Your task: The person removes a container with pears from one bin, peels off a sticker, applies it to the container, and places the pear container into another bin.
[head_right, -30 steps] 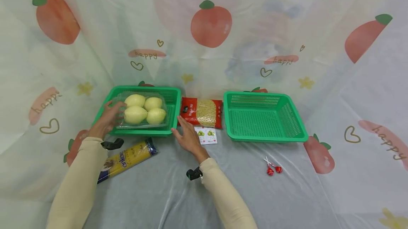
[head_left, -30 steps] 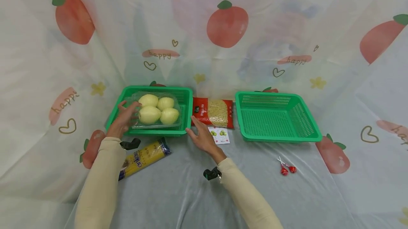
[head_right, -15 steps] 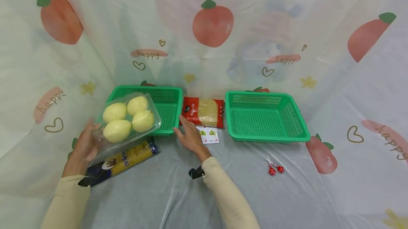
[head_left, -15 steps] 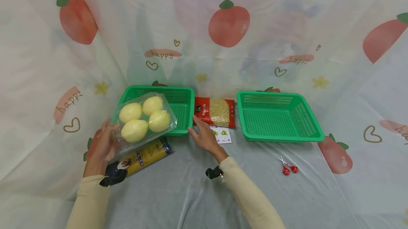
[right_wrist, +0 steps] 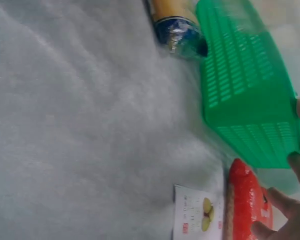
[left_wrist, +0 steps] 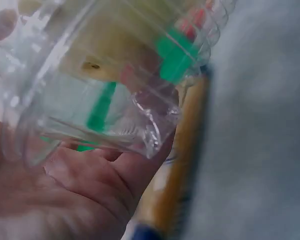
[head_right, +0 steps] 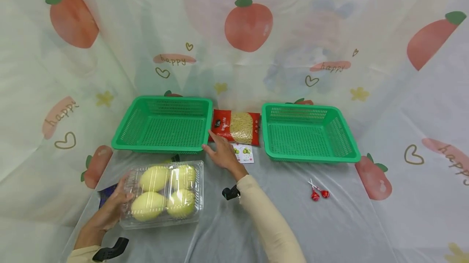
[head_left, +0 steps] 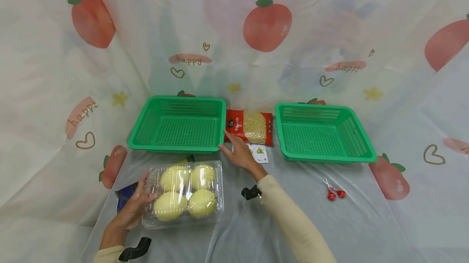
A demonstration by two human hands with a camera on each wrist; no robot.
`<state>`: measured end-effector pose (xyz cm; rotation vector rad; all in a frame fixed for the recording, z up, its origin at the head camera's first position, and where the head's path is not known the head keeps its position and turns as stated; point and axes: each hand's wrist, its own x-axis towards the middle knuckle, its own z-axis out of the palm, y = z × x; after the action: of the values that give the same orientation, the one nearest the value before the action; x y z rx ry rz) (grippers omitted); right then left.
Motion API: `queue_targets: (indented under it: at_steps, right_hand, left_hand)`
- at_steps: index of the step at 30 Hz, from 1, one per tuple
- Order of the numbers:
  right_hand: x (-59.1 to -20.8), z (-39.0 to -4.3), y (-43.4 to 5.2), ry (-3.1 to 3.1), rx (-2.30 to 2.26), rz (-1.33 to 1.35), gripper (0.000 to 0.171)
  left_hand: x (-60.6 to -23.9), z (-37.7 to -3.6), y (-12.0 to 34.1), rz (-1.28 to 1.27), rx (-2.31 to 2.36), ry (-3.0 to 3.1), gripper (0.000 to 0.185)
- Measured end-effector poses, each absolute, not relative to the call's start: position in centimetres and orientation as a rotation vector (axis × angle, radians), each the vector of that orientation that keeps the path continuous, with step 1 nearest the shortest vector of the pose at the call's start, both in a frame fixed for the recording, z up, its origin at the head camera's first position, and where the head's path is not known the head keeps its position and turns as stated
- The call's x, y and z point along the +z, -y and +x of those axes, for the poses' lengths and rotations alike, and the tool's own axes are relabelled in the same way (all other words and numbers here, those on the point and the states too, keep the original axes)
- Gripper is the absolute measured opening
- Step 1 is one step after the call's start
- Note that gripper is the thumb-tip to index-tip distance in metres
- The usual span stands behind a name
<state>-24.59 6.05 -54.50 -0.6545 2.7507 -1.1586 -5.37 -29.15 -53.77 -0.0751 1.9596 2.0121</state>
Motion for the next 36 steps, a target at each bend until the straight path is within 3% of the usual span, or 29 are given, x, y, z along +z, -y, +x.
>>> queue_targets:
  at_steps: [13,27,36]
  right_hand:
    - [-55.2,-25.2,-10.7,-2.748,-1.193,-0.517,0.065]
    - [-58.7,-24.9,-16.7,-2.909,-1.071,-0.495,0.039]
    - [-59.3,-24.0,-17.9,-2.889,-1.039,-0.426,0.035]
  left_hand:
    - [-57.9,-6.6,20.6,-0.051,1.992,-1.873,0.107]
    - [-58.9,-9.4,16.9,-0.123,2.032,-1.842,0.107]
    - [-58.7,-9.9,15.6,-0.155,1.896,-1.951,0.102]
